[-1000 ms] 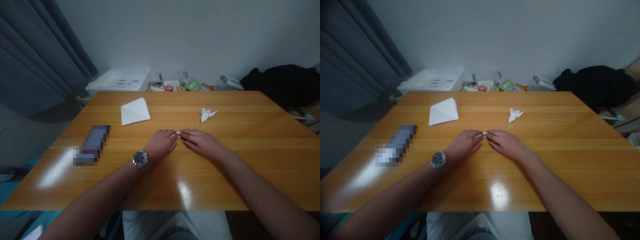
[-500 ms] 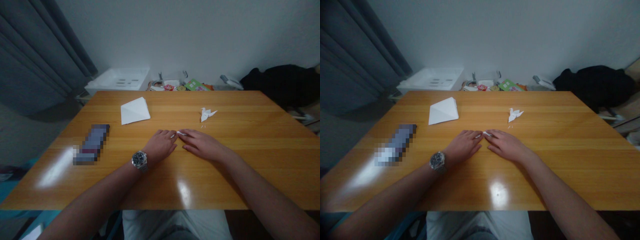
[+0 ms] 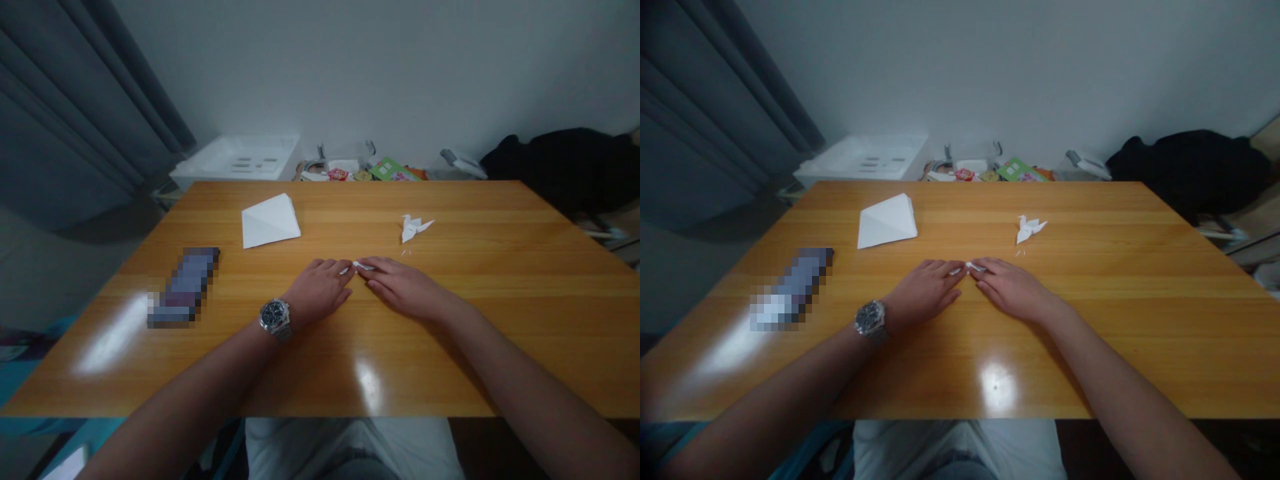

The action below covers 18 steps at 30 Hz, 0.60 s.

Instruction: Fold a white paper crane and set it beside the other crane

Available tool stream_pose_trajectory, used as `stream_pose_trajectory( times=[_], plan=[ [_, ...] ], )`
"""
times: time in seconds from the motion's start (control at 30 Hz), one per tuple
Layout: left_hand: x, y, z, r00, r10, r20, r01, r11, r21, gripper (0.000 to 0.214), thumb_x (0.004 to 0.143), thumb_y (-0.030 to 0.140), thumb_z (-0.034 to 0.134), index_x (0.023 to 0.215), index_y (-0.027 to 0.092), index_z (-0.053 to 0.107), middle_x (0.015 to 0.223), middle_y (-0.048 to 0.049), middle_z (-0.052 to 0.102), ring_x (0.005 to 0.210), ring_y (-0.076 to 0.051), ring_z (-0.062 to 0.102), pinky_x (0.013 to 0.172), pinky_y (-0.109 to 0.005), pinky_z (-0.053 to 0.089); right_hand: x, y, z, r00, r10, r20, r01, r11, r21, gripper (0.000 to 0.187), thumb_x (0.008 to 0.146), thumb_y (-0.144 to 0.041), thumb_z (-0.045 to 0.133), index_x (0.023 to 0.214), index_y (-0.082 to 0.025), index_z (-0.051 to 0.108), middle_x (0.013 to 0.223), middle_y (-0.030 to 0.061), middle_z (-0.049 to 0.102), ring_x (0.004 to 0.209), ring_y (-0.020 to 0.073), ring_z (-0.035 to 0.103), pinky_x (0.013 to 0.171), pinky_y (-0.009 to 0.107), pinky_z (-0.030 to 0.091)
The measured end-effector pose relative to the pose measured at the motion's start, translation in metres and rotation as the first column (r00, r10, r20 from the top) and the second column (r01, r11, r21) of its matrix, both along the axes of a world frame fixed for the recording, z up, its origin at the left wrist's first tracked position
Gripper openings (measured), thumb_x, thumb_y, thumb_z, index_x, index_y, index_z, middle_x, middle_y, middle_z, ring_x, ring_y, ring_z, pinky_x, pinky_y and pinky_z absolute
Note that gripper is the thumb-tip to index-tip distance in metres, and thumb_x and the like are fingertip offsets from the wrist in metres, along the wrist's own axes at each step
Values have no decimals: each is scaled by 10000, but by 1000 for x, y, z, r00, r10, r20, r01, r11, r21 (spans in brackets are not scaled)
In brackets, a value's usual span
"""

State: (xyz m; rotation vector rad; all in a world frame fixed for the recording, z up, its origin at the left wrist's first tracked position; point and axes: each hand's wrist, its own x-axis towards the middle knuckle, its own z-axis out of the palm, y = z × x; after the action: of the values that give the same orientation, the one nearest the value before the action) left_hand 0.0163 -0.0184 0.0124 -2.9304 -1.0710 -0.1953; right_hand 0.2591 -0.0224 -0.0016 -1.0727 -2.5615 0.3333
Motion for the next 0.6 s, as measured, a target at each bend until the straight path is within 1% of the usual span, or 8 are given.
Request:
stream_pose_trajectory(
  times=[0.07, 0.23, 0.37, 0.43, 0.6],
  plan=[
    [-1, 0, 0, 1000, -5, 0, 5, 1000, -7, 447, 1007, 343, 477, 1406, 144, 508, 1377, -132, 577, 1188, -283, 573, 1008, -418, 417, 1, 1, -1, 1000, -5, -16, 5, 1000, -9, 399, 1008, -263, 481, 1390, -237, 595, 1473, 102, 558, 1336, 274, 545, 1136, 510, 441],
    [-1, 0, 0, 1000, -3, 9, 3, 1000, -23, 438, 1001, 345, 492, 1398, 161, 516, 1401, -135, 564, 1226, -285, 562, 1018, -422, 422, 2, 1, -1, 1000, -19, -4, 19, 1000, -7, 377, 995, -256, 496, 1344, -218, 635, 1435, 108, 594, 1322, 268, 562, 1128, 492, 455],
    [-2, 1, 1, 1000, -3, 4, 4, 999, -42, 459, 1008, 349, 477, 1415, 139, 502, 1430, -133, 547, 1237, -283, 565, 1049, -422, 427, 1, 0, -1, 1000, -3, -18, 3, 1000, 10, 358, 999, -246, 495, 1317, -214, 656, 1456, 112, 573, 1328, 269, 553, 1132, 486, 448],
    [-2, 1, 1, 1000, -4, 2, 4, 998, -63, 476, 1007, 349, 480, 1425, 123, 492, 1440, -134, 542, 1223, -279, 580, 1056, -418, 438, 1, 0, 0, 1000, 2, -3, -2, 1000, 13, 363, 1004, -251, 487, 1327, -212, 649, 1462, 115, 567, 1331, 272, 548, 1130, 493, 447],
    [-4, 2, 1, 1000, -4, 20, 6, 995, -103, 472, 1019, 354, 457, 1406, 89, 515, 1421, -135, 563, 1227, -271, 585, 1081, -395, 448, 2, 0, -1, 997, -14, 77, 12, 999, 30, 393, 1030, -288, 434, 1340, -160, 639, 1468, 148, 555, 1345, 282, 537, 1141, 481, 433]
  ],
)
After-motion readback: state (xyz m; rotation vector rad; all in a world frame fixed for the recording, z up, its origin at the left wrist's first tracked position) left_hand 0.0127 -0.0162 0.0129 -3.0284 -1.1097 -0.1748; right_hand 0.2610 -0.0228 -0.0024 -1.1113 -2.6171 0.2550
